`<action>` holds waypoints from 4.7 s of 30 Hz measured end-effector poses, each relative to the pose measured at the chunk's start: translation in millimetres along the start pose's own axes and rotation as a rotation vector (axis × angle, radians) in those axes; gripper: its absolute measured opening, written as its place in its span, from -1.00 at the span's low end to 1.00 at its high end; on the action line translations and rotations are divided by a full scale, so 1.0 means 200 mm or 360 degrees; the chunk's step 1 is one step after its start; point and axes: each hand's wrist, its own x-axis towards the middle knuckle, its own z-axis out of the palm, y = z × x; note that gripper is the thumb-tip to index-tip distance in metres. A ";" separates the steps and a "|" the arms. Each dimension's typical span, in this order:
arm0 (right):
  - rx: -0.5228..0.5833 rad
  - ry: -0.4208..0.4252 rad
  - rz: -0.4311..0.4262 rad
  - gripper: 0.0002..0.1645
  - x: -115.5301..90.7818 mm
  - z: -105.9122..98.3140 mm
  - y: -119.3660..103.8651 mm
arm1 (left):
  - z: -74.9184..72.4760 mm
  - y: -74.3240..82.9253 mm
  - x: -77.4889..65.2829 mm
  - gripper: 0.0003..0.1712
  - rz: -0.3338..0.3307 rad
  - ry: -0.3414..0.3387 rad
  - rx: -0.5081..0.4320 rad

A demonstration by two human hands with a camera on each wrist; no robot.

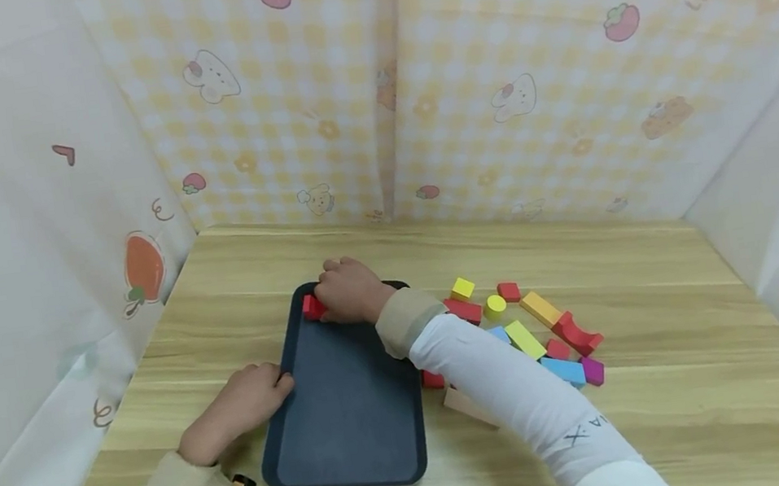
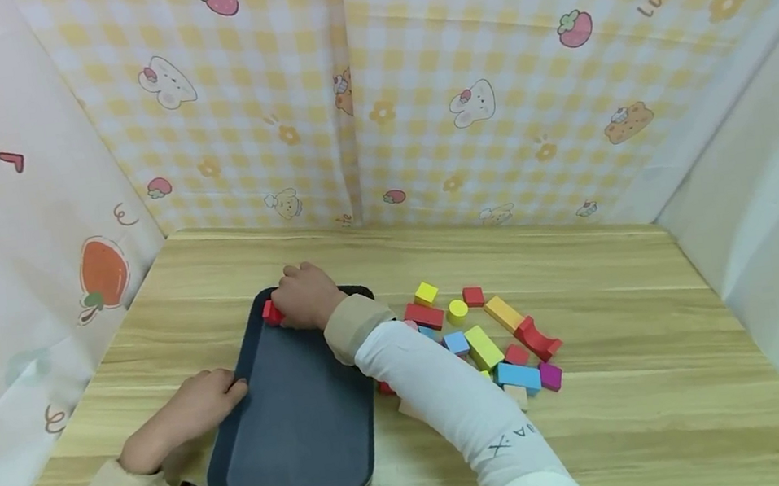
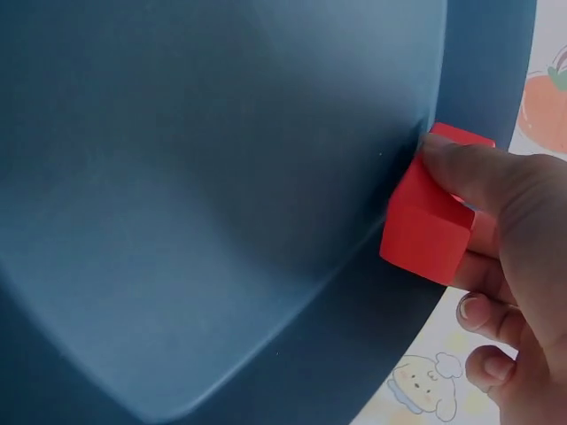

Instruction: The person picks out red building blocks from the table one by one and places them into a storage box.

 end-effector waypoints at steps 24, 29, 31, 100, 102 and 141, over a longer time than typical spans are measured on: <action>0.0007 -0.0001 0.0005 -0.50 0.01 0.04 -0.02 | 0.00 0.00 0.00 -0.57 -0.0014 0.0010 0.0011; -0.0003 -0.0010 0.0013 -0.50 0.01 0.04 -0.02 | 0.01 0.00 0.00 -0.56 -0.0016 0.0012 0.0014; 0.0002 -0.0025 0.0019 -0.51 0.01 0.04 -0.02 | 0.01 0.00 0.00 -0.56 -0.0014 0.0017 0.0013; 0.0463 0.0039 0.0527 -0.83 -0.87 0.25 0.34 | -0.01 0.01 0.00 -0.57 0.0006 0.0001 0.0032; 0.0440 0.0022 0.0537 -0.82 -0.87 0.26 0.34 | -0.01 0.01 0.00 -0.56 0.0001 0.0000 0.0030; 0.0636 -0.0003 0.0561 -0.70 -0.87 0.32 0.38 | -0.01 0.01 -0.01 -0.57 0.0026 0.0003 0.0018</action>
